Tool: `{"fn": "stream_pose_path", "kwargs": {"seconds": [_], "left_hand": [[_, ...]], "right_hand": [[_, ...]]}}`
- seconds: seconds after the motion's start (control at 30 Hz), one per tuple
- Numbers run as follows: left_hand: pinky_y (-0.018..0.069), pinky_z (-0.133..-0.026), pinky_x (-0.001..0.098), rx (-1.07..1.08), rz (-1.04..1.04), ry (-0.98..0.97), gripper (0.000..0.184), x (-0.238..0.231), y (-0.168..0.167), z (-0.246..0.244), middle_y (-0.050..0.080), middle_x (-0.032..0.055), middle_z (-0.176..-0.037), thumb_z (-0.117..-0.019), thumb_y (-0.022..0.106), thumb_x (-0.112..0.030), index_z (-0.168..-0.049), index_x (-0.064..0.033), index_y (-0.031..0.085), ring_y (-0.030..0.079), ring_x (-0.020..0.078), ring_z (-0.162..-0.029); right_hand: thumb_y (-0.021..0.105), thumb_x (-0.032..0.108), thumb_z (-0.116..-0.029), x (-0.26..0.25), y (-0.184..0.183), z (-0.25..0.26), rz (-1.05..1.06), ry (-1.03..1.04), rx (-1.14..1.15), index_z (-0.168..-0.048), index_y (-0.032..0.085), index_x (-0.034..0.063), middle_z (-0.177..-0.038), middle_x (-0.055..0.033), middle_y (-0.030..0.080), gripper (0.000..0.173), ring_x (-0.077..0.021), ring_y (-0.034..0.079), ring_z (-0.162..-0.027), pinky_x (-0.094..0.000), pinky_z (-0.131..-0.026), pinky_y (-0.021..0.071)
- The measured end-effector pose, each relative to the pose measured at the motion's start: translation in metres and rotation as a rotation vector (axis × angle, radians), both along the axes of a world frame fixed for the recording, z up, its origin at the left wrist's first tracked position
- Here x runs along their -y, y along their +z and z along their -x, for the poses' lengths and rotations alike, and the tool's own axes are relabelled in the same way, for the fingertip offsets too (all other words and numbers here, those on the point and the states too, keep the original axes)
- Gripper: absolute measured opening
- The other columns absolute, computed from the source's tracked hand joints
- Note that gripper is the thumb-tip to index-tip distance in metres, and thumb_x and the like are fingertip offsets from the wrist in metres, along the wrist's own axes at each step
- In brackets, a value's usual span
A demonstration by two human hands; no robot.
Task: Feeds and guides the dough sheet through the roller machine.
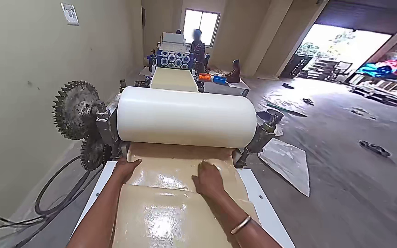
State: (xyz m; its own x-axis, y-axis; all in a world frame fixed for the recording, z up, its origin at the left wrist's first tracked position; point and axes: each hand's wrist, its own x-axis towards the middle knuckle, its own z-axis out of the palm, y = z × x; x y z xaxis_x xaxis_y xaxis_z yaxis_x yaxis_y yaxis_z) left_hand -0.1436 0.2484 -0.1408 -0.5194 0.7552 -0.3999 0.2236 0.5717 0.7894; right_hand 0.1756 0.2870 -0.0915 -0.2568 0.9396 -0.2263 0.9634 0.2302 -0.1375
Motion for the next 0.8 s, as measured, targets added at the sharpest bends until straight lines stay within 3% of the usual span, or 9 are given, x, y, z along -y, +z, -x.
{"fn": "stream_pose_path", "kwargs": {"seconds": [0.07, 0.17, 0.23, 0.3, 0.4, 0.47, 0.53, 0.67, 0.8], "left_hand": [[0.0373, -0.115, 0.0537, -0.032, -0.01, 0.008, 0.068, 0.004, 0.002, -0.005, 0.051, 0.0297, -0.145, -0.0974, 0.071, -0.036, -0.144, 0.0074, 0.047, 0.048, 0.039, -0.139], [0.0392, -0.113, 0.0558, -0.083, -0.031, -0.064, 0.057, 0.013, 0.006, 0.0, 0.056, 0.0307, -0.138, -0.1007, 0.066, -0.035, -0.137, 0.0079, 0.054, 0.053, 0.041, -0.133], [0.0427, -0.108, 0.0597, -0.131, 0.091, -0.209, 0.057, 0.032, 0.014, 0.019, 0.063, 0.0314, -0.125, -0.0996, 0.066, -0.042, -0.124, 0.0097, 0.063, 0.06, 0.0427, -0.122], [0.0493, -0.094, 0.0569, -0.051, 0.189, -0.305, 0.056, 0.064, 0.012, 0.038, 0.069, 0.0272, -0.106, -0.1012, 0.062, -0.045, -0.108, 0.0104, 0.068, 0.066, 0.0369, -0.101], [0.0593, -0.076, 0.0383, 0.295, 0.175, -0.28, 0.031, 0.122, 0.011, 0.032, 0.072, 0.0102, -0.087, -0.1024, 0.062, -0.026, -0.112, 0.0029, 0.063, 0.071, 0.0177, -0.078], [0.0622, -0.076, 0.0345, 0.445, 0.137, -0.235, 0.025, 0.153, 0.011, 0.019, 0.075, 0.006, -0.088, -0.0968, 0.066, -0.013, -0.118, -0.001, 0.059, 0.074, 0.0149, -0.078], [0.0618, -0.079, 0.0339, 0.453, 0.114, -0.187, 0.027, 0.166, 0.014, 0.01, 0.075, 0.0054, -0.091, -0.0957, 0.067, -0.008, -0.12, -0.0001, 0.058, 0.074, 0.0133, -0.082], [0.0584, -0.087, 0.0397, 0.356, 0.114, 0.03, 0.037, 0.159, 0.02, -0.01, 0.071, 0.0145, -0.102, -0.1, 0.066, -0.02, -0.126, 0.0059, 0.057, 0.071, 0.0179, -0.09], [0.0605, -0.079, 0.0357, 0.322, 0.046, 0.091, 0.029, 0.144, 0.022, -0.011, 0.073, 0.0101, -0.092, -0.1002, 0.066, -0.02, -0.117, 0.0031, 0.061, 0.072, 0.0142, -0.081]], "right_hand": [[0.059, 0.048, -0.1, 0.004, 0.012, -0.003, 0.11, 0.017, -0.01, -0.153, 0.043, -0.0011, -0.16, -0.0248, 0.038, 0.074, -0.0383, 0.034, -0.151, -0.0571, -0.124, 0.0221], [0.076, 0.042, -0.0909, 0.009, 0.011, -0.076, -0.003, -0.33, -0.194, -0.15, 0.044, -0.0068, -0.152, -0.0291, 0.047, 0.083, -0.0428, 0.043, -0.144, -0.0583, -0.12, 0.0307], [0.076, 0.036, -0.093, 0.023, -0.013, -0.141, 0.05, -0.456, -0.398, -0.137, 0.056, -0.0087, -0.13, -0.0329, 0.061, 0.066, -0.0452, 0.058, -0.124, -0.0621, -0.105, 0.0434], [0.064, 0.03, -0.1013, 0.051, -0.029, -0.175, 0.152, -0.504, -0.639, -0.128, 0.061, -0.0088, -0.114, -0.0263, 0.066, 0.047, -0.0316, 0.064, -0.103, -0.0521, -0.093, 0.0495], [0.063, 0.024, -0.101, 0.087, -0.027, -0.172, 0.296, -0.566, -0.791, -0.126, 0.059, -0.006, -0.103, -0.0139, 0.07, 0.039, -0.0148, 0.069, -0.088, -0.0381, -0.084, 0.057], [0.067, 0.02, -0.0973, 0.094, -0.019, -0.168, 0.376, -0.574, -0.811, -0.128, 0.057, -0.0057, -0.104, -0.0136, 0.071, 0.041, -0.0162, 0.07, -0.09, -0.0389, -0.086, 0.0582], [0.067, 0.017, -0.0972, 0.093, -0.019, -0.169, 0.42, -0.569, -0.829, -0.115, 0.062, -0.0001, -0.091, -0.0045, 0.073, 0.025, -0.01, 0.071, -0.079, -0.0327, -0.077, 0.0602], [0.065, 0.01, -0.0976, 0.094, -0.017, -0.154, 0.385, -0.677, -0.963, -0.118, 0.058, 0.0, -0.09, -0.0016, 0.072, 0.023, -0.0058, 0.071, -0.08, -0.0274, -0.079, 0.0605], [0.064, -0.001, -0.0949, 0.088, -0.011, -0.143, 0.255, -0.727, -1.062, -0.111, 0.059, 0.0005, -0.083, 0.0006, 0.073, 0.017, -0.0039, 0.071, -0.073, -0.0239, -0.073, 0.0612]]}}
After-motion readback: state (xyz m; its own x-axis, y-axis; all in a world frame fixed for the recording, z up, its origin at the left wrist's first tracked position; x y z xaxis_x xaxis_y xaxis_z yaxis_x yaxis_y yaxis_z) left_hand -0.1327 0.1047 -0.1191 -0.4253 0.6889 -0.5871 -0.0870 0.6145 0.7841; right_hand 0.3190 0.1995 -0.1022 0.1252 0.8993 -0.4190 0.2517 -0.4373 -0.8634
